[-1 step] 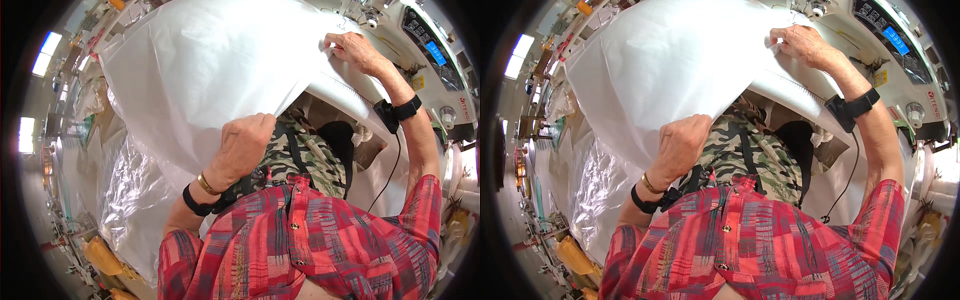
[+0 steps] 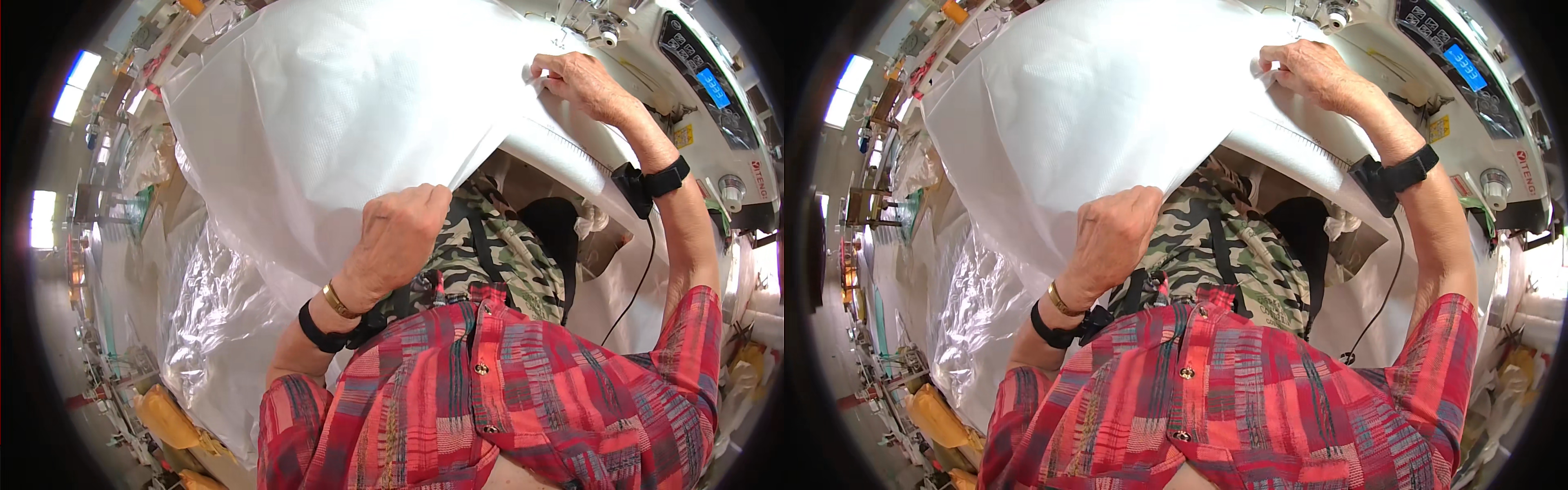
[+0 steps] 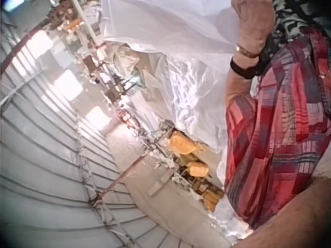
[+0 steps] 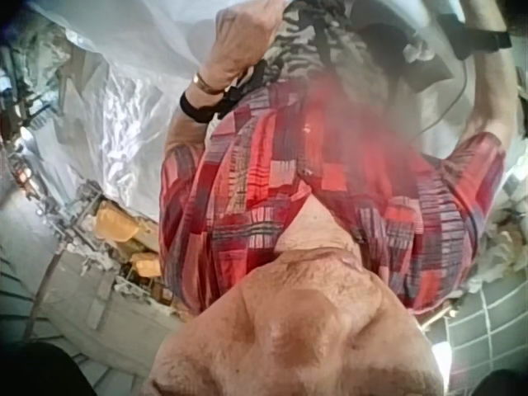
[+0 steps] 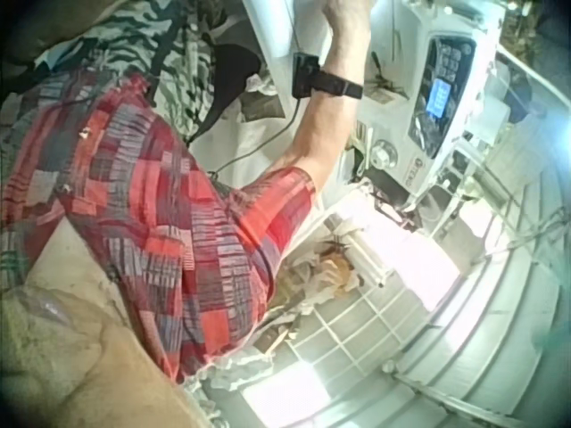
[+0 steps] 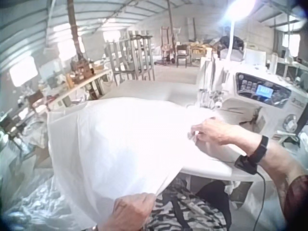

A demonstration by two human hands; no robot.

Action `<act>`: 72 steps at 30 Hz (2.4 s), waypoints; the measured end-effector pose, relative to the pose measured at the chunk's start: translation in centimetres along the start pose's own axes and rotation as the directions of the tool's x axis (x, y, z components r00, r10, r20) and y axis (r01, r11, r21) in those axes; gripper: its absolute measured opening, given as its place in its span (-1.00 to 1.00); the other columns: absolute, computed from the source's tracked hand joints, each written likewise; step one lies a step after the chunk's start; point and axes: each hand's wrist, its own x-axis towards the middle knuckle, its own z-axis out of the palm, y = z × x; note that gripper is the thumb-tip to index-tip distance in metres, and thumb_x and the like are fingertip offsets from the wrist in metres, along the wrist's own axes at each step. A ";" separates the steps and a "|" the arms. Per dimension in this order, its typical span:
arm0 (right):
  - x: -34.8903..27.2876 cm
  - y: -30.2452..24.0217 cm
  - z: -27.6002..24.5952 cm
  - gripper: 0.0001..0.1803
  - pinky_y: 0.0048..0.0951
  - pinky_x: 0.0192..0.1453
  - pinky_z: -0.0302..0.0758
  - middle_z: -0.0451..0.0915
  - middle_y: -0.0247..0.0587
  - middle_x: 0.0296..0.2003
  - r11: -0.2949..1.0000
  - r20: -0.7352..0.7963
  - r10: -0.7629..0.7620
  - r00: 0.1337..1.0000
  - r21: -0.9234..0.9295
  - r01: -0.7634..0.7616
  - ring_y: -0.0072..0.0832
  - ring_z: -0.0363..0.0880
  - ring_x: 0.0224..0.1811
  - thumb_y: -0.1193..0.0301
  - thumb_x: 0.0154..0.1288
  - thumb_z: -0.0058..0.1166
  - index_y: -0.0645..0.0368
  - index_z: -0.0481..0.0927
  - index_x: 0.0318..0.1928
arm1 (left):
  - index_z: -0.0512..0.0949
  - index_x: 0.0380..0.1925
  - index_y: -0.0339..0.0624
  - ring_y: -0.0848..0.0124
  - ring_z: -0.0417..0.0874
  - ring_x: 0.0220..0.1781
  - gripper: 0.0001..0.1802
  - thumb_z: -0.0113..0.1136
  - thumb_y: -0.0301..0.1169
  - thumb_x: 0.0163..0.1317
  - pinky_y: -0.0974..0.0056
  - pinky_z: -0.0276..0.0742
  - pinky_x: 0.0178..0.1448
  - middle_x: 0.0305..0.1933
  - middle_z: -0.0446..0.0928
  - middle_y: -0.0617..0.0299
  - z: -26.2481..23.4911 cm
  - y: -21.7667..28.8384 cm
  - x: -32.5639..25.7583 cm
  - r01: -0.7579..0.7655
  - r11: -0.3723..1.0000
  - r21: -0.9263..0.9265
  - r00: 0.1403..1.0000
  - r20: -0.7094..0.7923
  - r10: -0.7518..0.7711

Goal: The person is sewing large white plastic sheets together using an industrial sewing machine.

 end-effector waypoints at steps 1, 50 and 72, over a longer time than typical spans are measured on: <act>0.1 0.0 -0.2 -0.84 -0.22 -0.15 0.51 0.57 -0.16 -0.45 1.000 0.018 0.001 1.000 0.008 -0.001 -0.26 0.59 -0.33 0.44 0.32 0.04 0.10 0.53 -0.10 | 0.40 -0.44 -0.23 0.11 0.54 -0.50 -0.89 0.15 -0.52 0.20 0.12 0.40 -0.42 -0.55 0.41 0.09 0.0 0.0 0.0 0.002 1.000 0.009 1.000 0.003 -0.002; -0.1 2.4 1.7 -0.90 -0.30 0.05 0.43 0.53 -0.30 -0.30 0.946 -0.248 -0.312 0.917 0.003 0.323 -0.33 0.54 -0.17 0.37 0.37 0.07 0.11 0.48 -0.20 | 0.66 -0.30 -0.24 0.32 0.43 -0.57 -0.88 0.36 -0.53 0.12 0.25 0.34 -0.48 -0.46 0.43 0.19 2.3 -0.4 1.0 0.062 0.963 -0.263 0.941 -0.305 -0.144; 0.0 0.3 3.0 -0.69 -0.11 0.02 0.54 0.56 0.01 -0.20 0.994 -0.427 0.045 0.903 -0.070 -0.083 -0.03 0.56 -0.08 0.39 0.20 0.22 0.24 0.44 -0.13 | 0.54 -0.03 -0.28 -0.02 0.65 -0.28 -0.66 0.20 -0.52 0.15 0.08 0.55 -0.24 -0.23 0.61 -0.04 3.6 1.4 1.9 0.002 0.871 -0.492 0.993 0.103 0.056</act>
